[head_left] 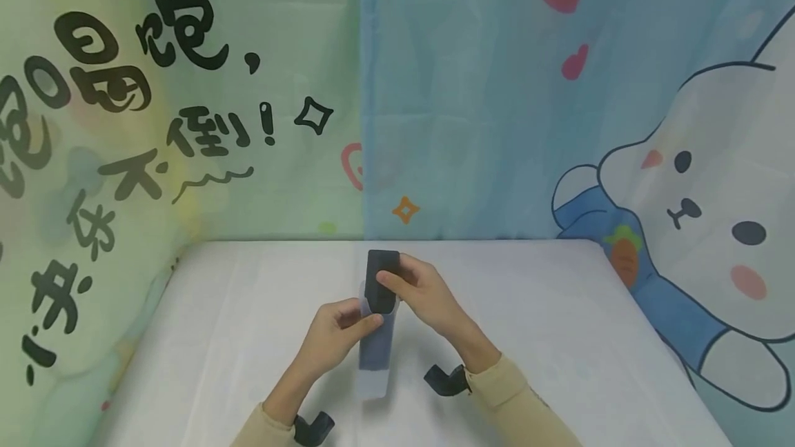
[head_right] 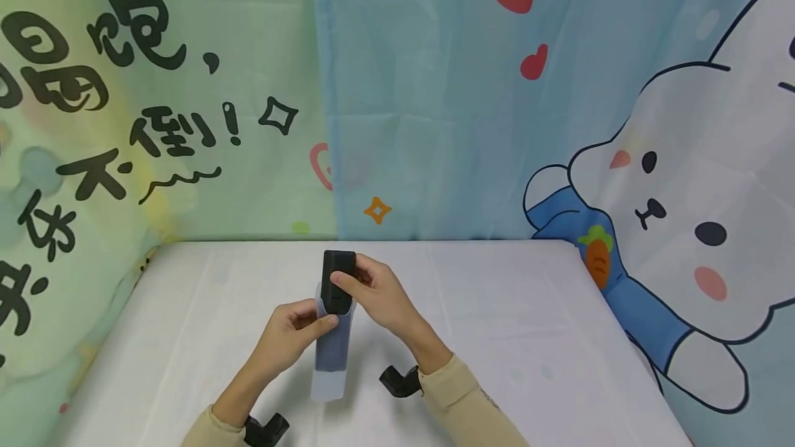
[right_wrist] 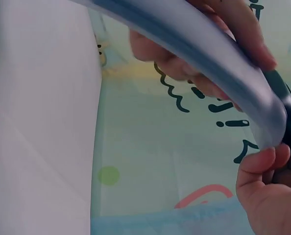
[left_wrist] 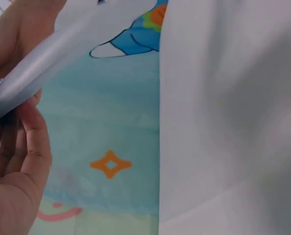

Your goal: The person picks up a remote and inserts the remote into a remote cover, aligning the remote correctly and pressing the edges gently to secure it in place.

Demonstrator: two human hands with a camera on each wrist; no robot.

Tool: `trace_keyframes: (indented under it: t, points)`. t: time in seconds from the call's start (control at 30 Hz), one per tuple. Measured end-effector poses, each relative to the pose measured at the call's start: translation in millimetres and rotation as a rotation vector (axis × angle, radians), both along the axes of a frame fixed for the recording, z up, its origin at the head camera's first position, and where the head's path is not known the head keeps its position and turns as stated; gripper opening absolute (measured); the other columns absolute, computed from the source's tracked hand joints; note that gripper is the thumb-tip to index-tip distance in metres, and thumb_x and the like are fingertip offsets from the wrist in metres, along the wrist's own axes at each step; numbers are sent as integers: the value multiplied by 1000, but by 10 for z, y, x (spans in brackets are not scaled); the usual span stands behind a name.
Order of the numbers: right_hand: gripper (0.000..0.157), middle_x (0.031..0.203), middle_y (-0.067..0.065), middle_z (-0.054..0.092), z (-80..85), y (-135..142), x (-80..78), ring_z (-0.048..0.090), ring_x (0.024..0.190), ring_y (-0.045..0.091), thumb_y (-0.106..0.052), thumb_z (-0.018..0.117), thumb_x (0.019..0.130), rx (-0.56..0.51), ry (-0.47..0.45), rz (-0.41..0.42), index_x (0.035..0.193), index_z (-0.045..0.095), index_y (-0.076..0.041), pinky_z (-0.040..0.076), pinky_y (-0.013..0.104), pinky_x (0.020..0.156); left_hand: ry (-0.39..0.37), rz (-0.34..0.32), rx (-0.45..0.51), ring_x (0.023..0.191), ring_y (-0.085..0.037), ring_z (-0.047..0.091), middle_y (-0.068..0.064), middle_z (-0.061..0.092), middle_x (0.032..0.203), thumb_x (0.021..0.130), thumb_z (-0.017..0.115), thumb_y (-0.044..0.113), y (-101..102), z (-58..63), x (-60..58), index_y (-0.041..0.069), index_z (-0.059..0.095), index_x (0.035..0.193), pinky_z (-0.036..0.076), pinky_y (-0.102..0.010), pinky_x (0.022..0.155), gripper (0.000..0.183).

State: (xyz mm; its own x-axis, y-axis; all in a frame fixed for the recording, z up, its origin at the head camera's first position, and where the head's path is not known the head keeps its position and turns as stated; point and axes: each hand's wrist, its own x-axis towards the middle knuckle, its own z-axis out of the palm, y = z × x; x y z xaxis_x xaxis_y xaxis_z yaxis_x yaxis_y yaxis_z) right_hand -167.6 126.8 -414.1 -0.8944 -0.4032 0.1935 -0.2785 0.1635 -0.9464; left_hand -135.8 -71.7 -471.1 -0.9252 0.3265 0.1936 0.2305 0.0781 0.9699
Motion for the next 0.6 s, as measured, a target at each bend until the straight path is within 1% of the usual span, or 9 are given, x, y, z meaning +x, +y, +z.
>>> trace_keyframes:
  t: [0.13,0.2,0.23,0.27,0.37,0.4,0.43,0.47,0.6]
  points:
    - [28,97,8,64,-21,-12,-11,55,76,21,-19,67,99,-4,22,-76,123,64,-5,45,30,65,30,11,27,99,-18,70,-4,74,101,95,71,20,12,9,-2,4,75,109,55,-32,86,21]
    - [31,98,8,62,-50,-4,-9,54,76,20,-19,68,98,10,36,-118,124,63,-4,45,30,66,41,34,27,90,-14,70,-3,74,93,95,71,19,8,11,-2,4,75,105,55,-29,81,18]
    - [31,98,8,62,-67,4,-6,55,79,20,-19,69,98,20,40,-133,124,62,-4,46,30,69,47,46,26,84,-13,67,-2,72,86,95,71,19,5,10,-4,4,75,100,54,-28,77,16]
    - [31,100,7,62,-79,15,6,57,82,19,-20,68,98,30,39,-141,124,62,-4,47,31,72,50,58,29,82,-13,67,-2,71,84,95,71,19,2,12,-5,4,75,98,54,-28,76,16]
    - [26,101,6,63,-142,52,39,60,89,19,-20,66,99,62,29,-118,120,63,-4,49,33,78,59,101,35,78,-14,65,-2,70,81,95,71,20,-11,29,-9,5,75,94,53,-29,73,15]
    - [22,98,5,63,-166,66,48,60,87,19,-19,65,100,73,27,-102,116,64,-4,49,33,77,55,110,41,81,-16,66,-2,72,85,95,71,20,-16,35,-12,5,75,94,54,-31,76,15]
    - [18,94,5,63,-187,77,58,59,85,19,-18,65,100,75,26,-80,112,65,-4,49,32,76,55,117,45,81,-16,66,-2,72,86,95,71,20,-20,42,-15,5,75,94,55,-31,76,15]
    - [15,91,4,62,-207,88,66,58,81,18,-17,64,100,78,29,-58,109,66,-4,49,31,73,50,120,55,86,-18,68,-2,74,92,95,71,20,-23,49,-18,6,75,98,55,-33,79,15]
    - [8,82,3,56,-266,116,66,52,72,17,-12,62,101,54,49,35,99,66,-5,46,30,65,51,129,73,83,-20,66,-3,73,93,95,71,20,-29,69,-31,6,75,97,56,-34,77,15]
